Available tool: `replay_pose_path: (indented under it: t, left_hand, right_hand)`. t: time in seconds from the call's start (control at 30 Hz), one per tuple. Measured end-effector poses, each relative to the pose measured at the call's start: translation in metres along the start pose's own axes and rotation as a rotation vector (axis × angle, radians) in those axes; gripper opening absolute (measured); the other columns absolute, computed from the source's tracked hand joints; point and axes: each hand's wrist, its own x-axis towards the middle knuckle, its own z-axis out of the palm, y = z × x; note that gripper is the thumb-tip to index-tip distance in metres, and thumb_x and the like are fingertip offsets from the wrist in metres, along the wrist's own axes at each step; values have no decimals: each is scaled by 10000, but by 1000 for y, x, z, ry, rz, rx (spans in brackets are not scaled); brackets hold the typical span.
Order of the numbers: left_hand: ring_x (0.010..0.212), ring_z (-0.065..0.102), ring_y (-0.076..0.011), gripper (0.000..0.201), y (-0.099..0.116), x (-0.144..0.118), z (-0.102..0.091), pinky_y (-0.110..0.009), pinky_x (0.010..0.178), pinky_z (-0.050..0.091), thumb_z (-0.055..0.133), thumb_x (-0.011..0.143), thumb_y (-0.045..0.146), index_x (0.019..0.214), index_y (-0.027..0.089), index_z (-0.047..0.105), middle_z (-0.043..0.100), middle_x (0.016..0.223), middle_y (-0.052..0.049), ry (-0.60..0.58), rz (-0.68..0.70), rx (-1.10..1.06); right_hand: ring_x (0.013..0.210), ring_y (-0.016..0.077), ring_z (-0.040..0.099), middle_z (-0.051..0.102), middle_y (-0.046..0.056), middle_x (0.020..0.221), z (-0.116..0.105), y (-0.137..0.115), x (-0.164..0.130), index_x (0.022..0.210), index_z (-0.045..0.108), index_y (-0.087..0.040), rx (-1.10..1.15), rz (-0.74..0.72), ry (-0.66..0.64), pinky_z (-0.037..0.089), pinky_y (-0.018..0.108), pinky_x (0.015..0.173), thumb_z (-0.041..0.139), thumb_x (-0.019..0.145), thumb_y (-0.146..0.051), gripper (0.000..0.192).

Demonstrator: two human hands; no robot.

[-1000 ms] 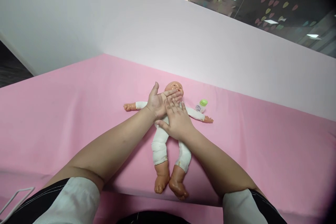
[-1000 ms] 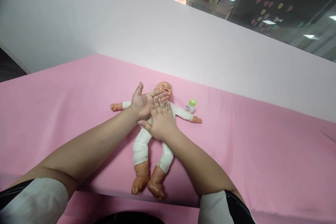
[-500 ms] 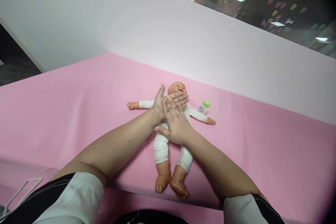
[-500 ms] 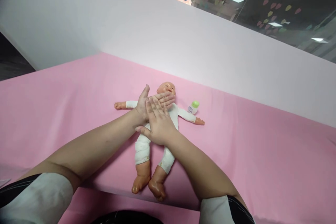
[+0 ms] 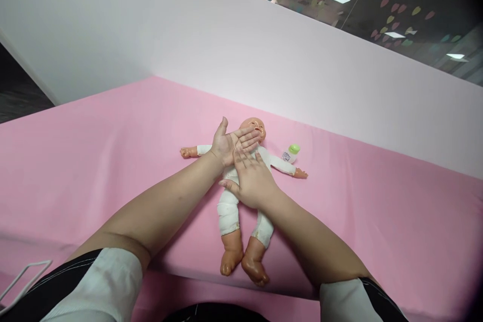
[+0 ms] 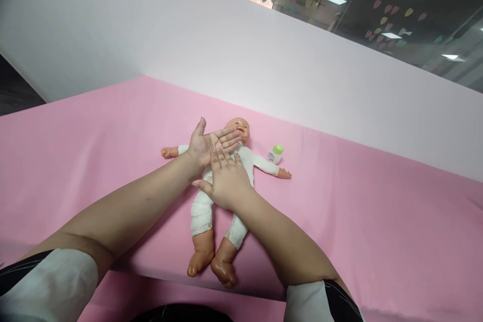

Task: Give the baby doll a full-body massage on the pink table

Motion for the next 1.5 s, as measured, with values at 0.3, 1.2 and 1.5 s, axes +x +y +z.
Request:
replay_pose_path:
  t: [0.3, 1.2, 1.5]
  left_hand:
    - [1405, 682, -390, 1036, -14, -5, 11, -540, 1206, 532, 279, 1010, 907, 1481, 56, 635, 710, 1450, -291, -15, -47, 36]
    - [1078, 698, -306, 201, -24, 10, -61, -480, 1026, 558, 501, 1055, 288, 1049, 212, 687, 760, 1081, -119, 207, 645, 1915]
    - [1104, 697, -315, 184, -24, 10, -58, -483, 1039, 562, 544, 1042, 292, 1109, 206, 693, 742, 1111, -127, 181, 597, 1957]
  right_hand:
    - [1761, 363, 78, 122, 231, 1859, 9, 9, 5, 1794, 77, -65, 84, -118, 74, 64, 607, 1422, 436, 1081, -772, 1066]
    - [1612, 308, 502, 603, 149, 1653, 21, 61, -36, 1590, 617, -211, 403, -513, 52, 270, 604, 1383, 471, 1123, -628, 643]
    - [1752, 362, 150, 214, 136, 1856, 30, 125, -7, 1777, 300, -223, 279, -46, 12, 55, 736, 1378, 305, 1120, -742, 837]
